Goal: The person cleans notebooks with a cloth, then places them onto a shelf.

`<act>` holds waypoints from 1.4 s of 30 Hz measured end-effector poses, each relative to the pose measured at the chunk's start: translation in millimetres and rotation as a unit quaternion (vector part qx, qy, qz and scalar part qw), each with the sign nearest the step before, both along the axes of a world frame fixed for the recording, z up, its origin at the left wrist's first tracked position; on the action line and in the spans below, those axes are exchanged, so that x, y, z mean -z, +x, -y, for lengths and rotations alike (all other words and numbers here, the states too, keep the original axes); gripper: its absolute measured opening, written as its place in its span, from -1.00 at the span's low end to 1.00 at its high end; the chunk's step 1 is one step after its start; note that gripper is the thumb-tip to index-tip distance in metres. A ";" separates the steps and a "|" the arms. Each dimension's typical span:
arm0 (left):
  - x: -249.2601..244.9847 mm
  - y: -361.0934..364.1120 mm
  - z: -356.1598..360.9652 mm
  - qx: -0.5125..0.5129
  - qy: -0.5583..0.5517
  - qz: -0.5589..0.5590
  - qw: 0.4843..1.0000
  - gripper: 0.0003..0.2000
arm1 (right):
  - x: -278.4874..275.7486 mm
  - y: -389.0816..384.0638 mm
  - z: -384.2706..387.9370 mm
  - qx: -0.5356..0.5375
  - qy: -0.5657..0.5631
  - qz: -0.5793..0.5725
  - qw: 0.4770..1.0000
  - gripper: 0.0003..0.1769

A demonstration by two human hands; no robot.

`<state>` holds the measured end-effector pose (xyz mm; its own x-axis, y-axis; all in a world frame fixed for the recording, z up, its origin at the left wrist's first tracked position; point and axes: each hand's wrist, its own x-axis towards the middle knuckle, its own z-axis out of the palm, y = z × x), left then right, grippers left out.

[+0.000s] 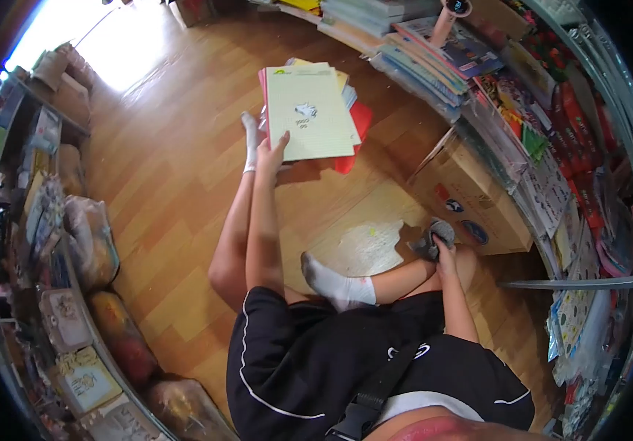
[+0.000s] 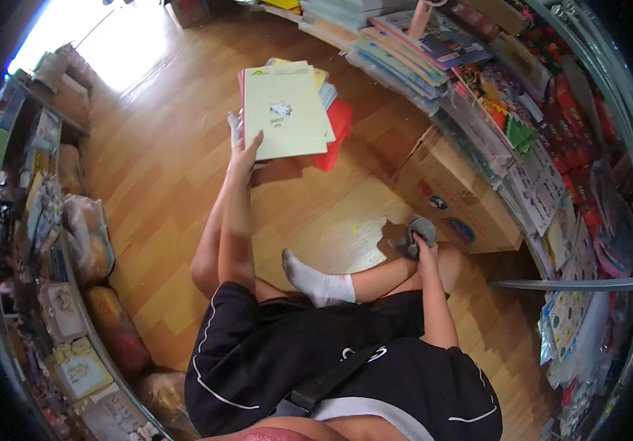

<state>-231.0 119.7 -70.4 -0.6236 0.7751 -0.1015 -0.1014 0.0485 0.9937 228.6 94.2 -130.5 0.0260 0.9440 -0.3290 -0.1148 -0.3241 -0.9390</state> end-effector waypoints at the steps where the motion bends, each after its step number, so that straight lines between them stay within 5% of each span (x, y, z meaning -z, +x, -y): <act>1: -7.5 3.8 2.7 -0.009 -0.029 0.011 0.999 -0.54 | 1.7 1.7 0.1 0.006 -0.011 -0.009 1.000 -0.72; 3: -25.7 10.9 5.0 -0.058 -0.177 -0.247 0.951 -0.53 | -2.8 1.8 2.3 0.011 -0.020 -0.024 0.999 -0.72; 6: -68.0 30.8 21.1 -0.027 -0.235 -0.337 0.911 -0.54 | 3.2 5.8 3.3 0.012 -0.009 -0.060 0.998 -0.72; 11: -86.1 55.7 63.9 -0.068 -0.183 -0.359 0.913 -0.61 | -7.9 6.2 7.8 0.012 0.014 -0.106 0.994 -0.72; 15: -82.8 98.5 119.8 0.043 -0.018 -0.101 0.994 -0.73 | -6.4 7.0 5.7 0.023 0.005 -0.127 0.992 -0.71; 16: -82.1 112.1 132.0 0.063 -0.001 -0.145 0.987 -0.73 | -7.3 5.9 7.1 0.026 0.002 -0.131 0.991 -0.71; 18: -38.0 130.3 157.2 0.087 -0.019 0.027 0.996 -0.73 | -12.4 1.4 12.3 0.021 0.077 -0.057 0.995 -0.66; 20: -17.7 163.2 175.0 0.095 -0.031 0.084 0.992 -0.73 | -27.3 -6.0 27.5 0.007 0.067 -0.063 0.996 -0.62; 22: -14.7 194.5 184.6 0.112 -0.030 0.140 0.983 -0.73 | -33.7 -13.7 52.4 -0.220 0.037 0.117 0.968 -0.51; 23: -5.6 207.2 186.8 0.124 -0.028 0.146 0.981 -0.72 | -31.4 -21.1 66.7 -0.302 0.061 0.050 0.950 -0.40; 25: 24.0 231.8 188.7 0.144 0.004 0.119 0.982 -0.71 | -27.0 -48.7 93.4 -0.402 0.227 0.115 0.879 -0.20; 26: 36.8 241.1 190.2 0.154 0.035 0.084 0.984 -0.69 | -23.1 -64.8 101.6 -0.409 0.364 0.243 0.801 -0.11; 27: 26.6 244.6 193.9 0.243 0.038 0.075 0.966 -0.66 | -34.0 -71.6 104.0 -0.410 0.359 0.245 0.802 -0.11; 30: 11.9 247.6 200.4 0.293 0.020 0.028 0.956 -0.66 | -57.3 -76.5 75.3 -0.384 0.345 0.346 0.783 -0.22; 31: 5.4 252.4 205.8 0.293 -0.017 0.124 0.948 -0.66 | -48.1 -79.9 54.0 -0.295 0.399 0.419 0.761 -0.23; 34: -13.7 260.4 212.4 0.275 -0.009 0.101 0.956 -0.68 | -70.8 -67.8 4.5 -0.155 0.345 0.389 0.840 -0.29; 38: -1.8 254.6 210.5 0.219 0.013 0.087 0.972 -0.72 | -54.9 -55.5 28.2 -0.262 0.363 0.438 0.779 -0.24; 42: 16.4 240.8 201.5 0.090 0.056 0.086 0.991 -0.76 | -37.2 -54.7 92.5 -0.403 0.251 0.365 0.801 -0.17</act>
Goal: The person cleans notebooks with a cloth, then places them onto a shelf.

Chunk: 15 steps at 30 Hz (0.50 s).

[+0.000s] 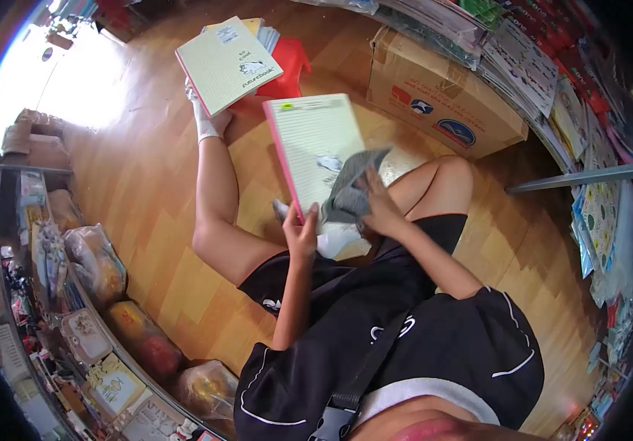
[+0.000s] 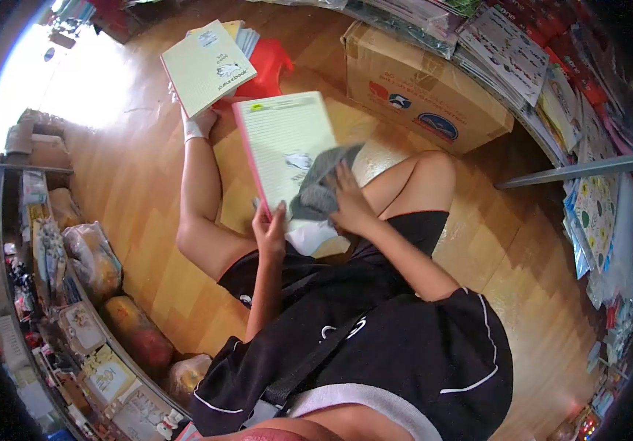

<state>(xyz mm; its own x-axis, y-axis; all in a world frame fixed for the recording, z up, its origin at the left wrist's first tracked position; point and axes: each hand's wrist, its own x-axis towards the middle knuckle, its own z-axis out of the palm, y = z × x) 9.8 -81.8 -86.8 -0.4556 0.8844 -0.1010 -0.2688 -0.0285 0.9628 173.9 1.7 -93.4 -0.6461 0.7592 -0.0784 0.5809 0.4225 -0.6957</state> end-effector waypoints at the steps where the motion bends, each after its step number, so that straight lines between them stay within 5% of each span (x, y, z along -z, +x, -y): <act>1: -3.6 -1.4 -1.3 -0.021 -0.005 0.024 0.999 -0.76 | 13.6 -1.6 10.0 0.046 -0.034 -0.019 0.998 -0.22; 2: -7.1 -2.6 -1.5 -0.043 -0.011 0.047 0.998 -0.76 | 15.3 -5.8 15.5 0.091 -0.068 -0.039 0.993 -0.26; 3: -5.0 -5.7 1.0 -0.039 -0.016 0.090 0.995 -0.75 | 17.4 -11.1 13.3 0.154 -0.193 -0.197 0.949 -0.32; 4: -7.2 -4.6 4.5 -0.039 -0.020 0.091 0.995 -0.75 | 18.8 -15.6 6.3 0.211 -0.309 -0.347 0.860 -0.37; 6: -16.7 -8.0 9.6 -0.029 -0.039 0.160 0.986 -0.74 | 14.8 -10.7 -18.4 0.290 -0.481 -0.458 0.690 -0.48; 8: -14.4 -16.9 14.5 -0.002 -0.028 0.161 0.987 -0.73 | 16.3 -1.9 -34.8 0.174 -0.589 -0.606 0.506 -0.50; 10: -12.4 -21.5 19.5 0.077 -0.045 0.172 0.981 -0.68 | 14.7 0.0 -40.5 0.201 -0.538 -0.652 0.495 -0.49; 11: -14.4 -23.5 22.1 0.125 -0.068 0.172 0.975 -0.66 | 31.7 11.1 -51.2 0.064 -0.532 -0.674 0.508 -0.50; 15: -21.3 -9.9 18.4 0.239 -0.065 0.120 0.962 -0.65 | 19.1 15.4 -54.4 0.115 -0.530 -0.654 0.527 -0.51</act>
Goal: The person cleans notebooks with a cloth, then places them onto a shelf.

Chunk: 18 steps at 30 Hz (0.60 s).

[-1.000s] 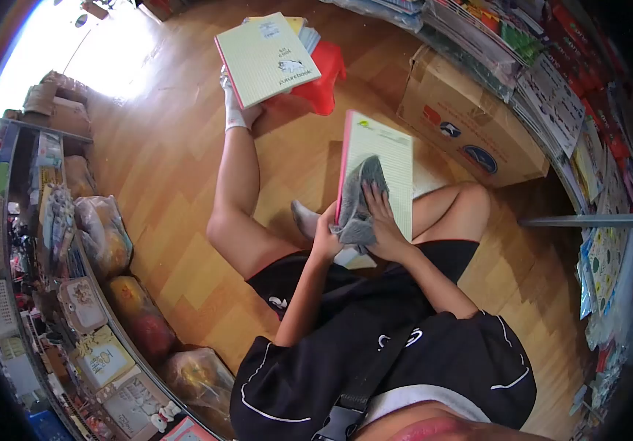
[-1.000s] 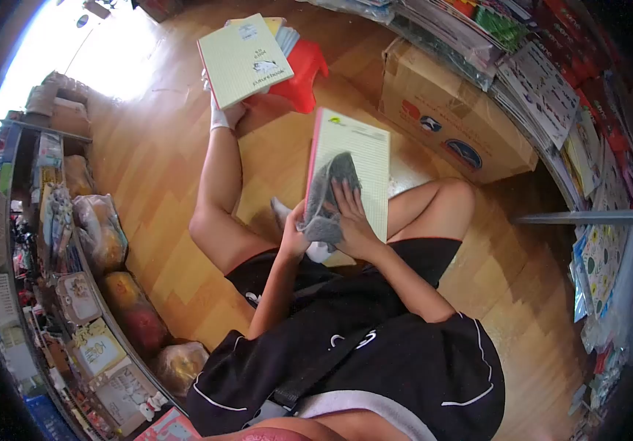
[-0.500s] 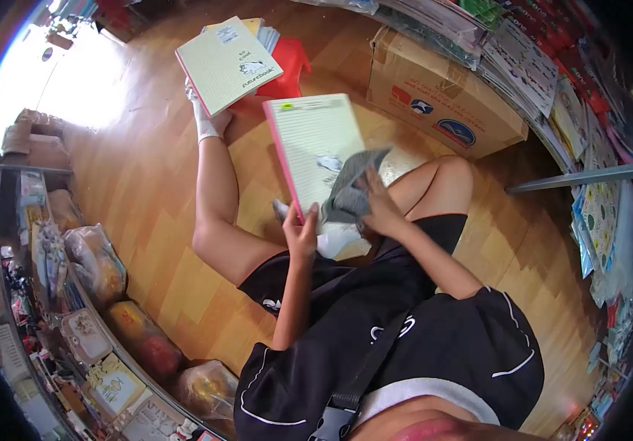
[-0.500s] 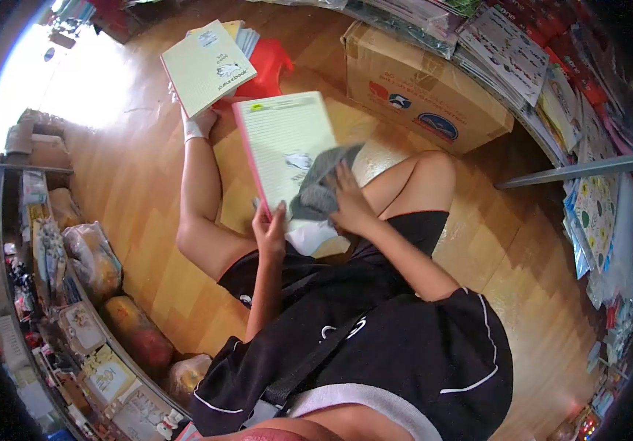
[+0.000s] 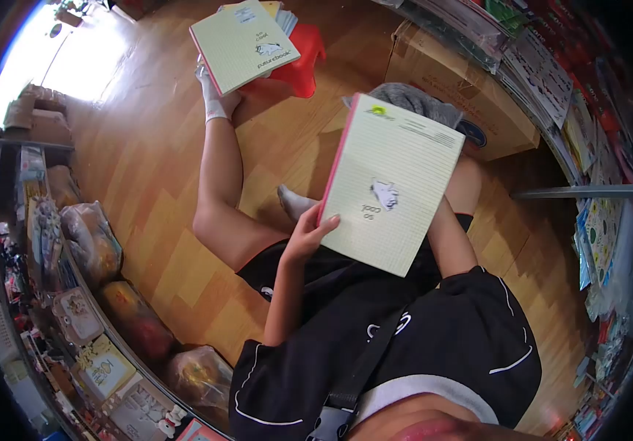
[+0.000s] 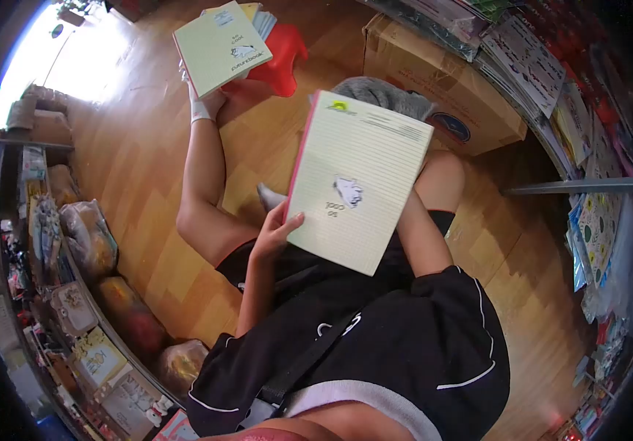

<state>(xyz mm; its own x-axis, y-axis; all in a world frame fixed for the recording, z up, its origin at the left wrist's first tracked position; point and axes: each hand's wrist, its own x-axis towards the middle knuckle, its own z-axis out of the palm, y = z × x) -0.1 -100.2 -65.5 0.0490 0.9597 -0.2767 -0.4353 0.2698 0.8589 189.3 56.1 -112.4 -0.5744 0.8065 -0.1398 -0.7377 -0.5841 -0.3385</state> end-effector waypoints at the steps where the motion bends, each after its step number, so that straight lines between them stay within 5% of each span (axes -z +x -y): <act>1: -1.5 5.5 -3.5 0.006 0.027 -0.061 0.998 -0.66 | -3.0 -1.1 3.5 -0.004 -0.013 0.017 1.000 -0.51; 7: 6.6 2.0 -30.2 -0.105 0.064 -0.028 0.992 -0.73 | 5.0 4.3 41.6 -0.072 -0.031 0.086 0.993 -0.53; 11: 23.3 -21.7 -50.8 -0.180 0.019 -0.008 0.984 -0.76 | -20.7 27.8 37.8 0.003 0.013 0.061 0.998 -0.61; 13: 40.0 -34.9 -59.3 -0.213 0.003 0.000 0.977 -0.77 | -22.2 33.2 16.9 0.034 -0.049 0.152 0.987 -0.67; 18: 107.7 -45.6 -82.0 -0.215 -0.011 -0.213 0.953 -0.69 | -6.8 32.8 0.3 0.108 -0.042 0.189 0.975 -0.66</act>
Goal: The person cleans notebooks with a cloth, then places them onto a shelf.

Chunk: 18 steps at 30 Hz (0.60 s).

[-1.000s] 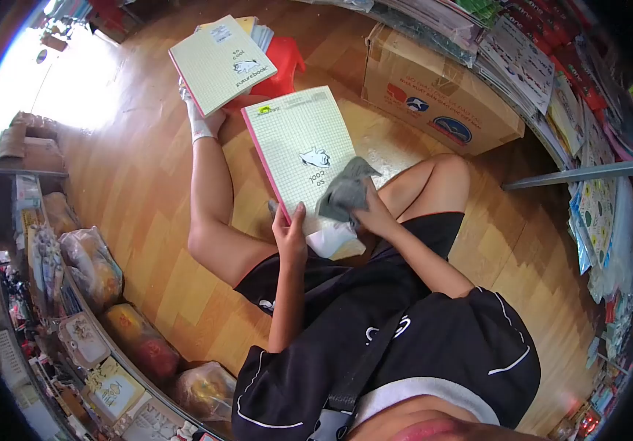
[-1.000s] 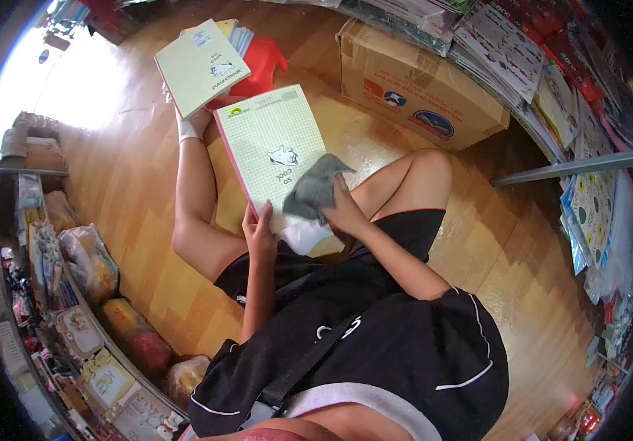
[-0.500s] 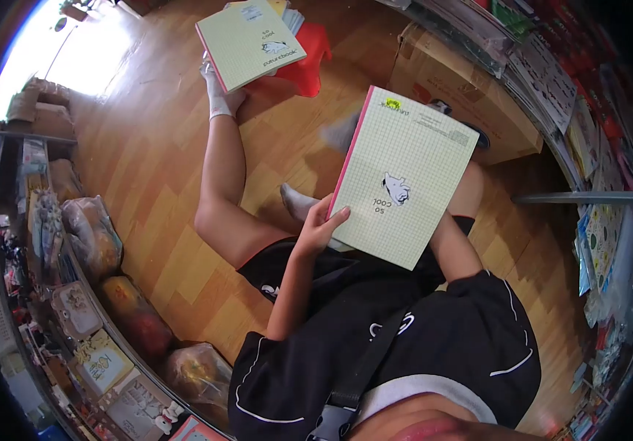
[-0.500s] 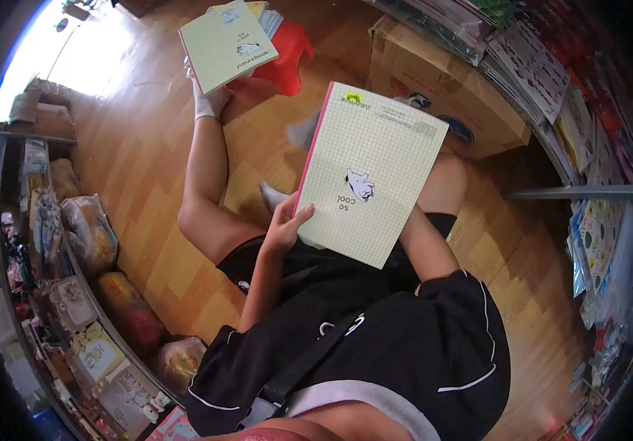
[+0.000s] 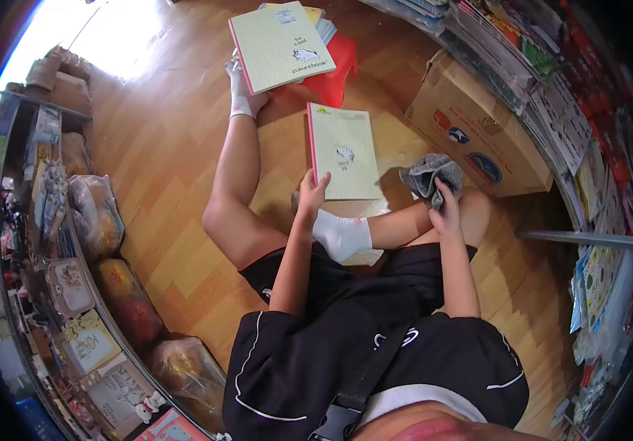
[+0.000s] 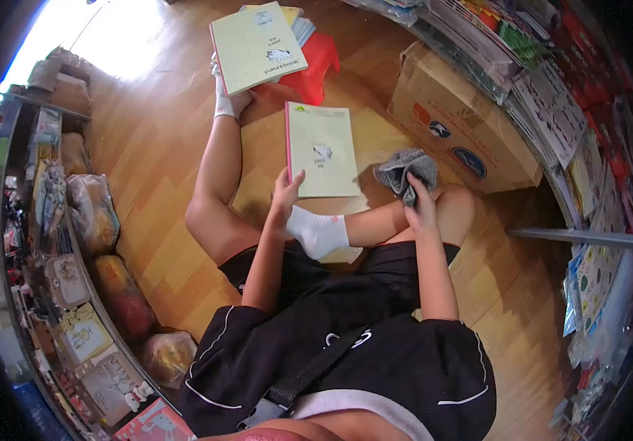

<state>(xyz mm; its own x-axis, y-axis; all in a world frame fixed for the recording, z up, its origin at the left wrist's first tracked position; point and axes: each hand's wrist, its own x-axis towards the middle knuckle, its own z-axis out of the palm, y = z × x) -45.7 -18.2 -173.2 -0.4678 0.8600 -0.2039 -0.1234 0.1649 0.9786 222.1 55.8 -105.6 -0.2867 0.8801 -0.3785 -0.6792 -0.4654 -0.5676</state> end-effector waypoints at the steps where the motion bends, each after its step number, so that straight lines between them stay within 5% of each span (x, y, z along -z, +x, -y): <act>1: 11.7 -5.4 1.3 -0.006 0.002 0.000 1.000 -0.69 | 8.2 1.1 -0.3 -0.006 0.002 0.000 1.000 -0.66; 3: -3.8 -14.1 4.4 0.038 -0.269 -0.287 0.918 -0.63 | 16.8 3.0 -0.9 0.000 -0.016 0.040 0.999 -0.66; 4: -13.4 -18.2 3.4 -0.025 -0.228 -0.235 0.944 -0.57 | 15.9 2.3 1.6 -0.003 -0.014 0.043 0.999 -0.67; 6: -32.8 -36.9 -10.6 -0.179 -0.055 -0.434 0.881 -0.52 | 23.3 4.0 0.6 0.008 -0.015 0.036 0.999 -0.66; 10: -136.7 -85.2 -63.3 -0.291 -0.005 -0.258 0.921 -0.45 | 47.0 4.5 -6.0 -0.014 -0.008 0.066 0.998 -0.66; 12: -106.3 -156.1 -107.5 -0.228 -0.073 -0.108 0.965 -0.48 | 33.1 -3.7 -3.8 -0.023 0.005 0.103 0.994 -0.65; 18: -125.8 -157.6 -133.4 -0.077 0.043 0.118 0.989 -0.60 | 23.5 -6.3 -0.5 -0.014 0.005 0.134 0.991 -0.65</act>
<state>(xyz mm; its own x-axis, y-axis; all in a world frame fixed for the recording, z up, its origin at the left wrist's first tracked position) -203.3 115.3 -47.5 -0.5421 0.8013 -0.2532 -0.3678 0.0447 0.9288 215.8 56.3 -129.1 -0.2006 0.8779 -0.4349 -0.4902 -0.4742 -0.7313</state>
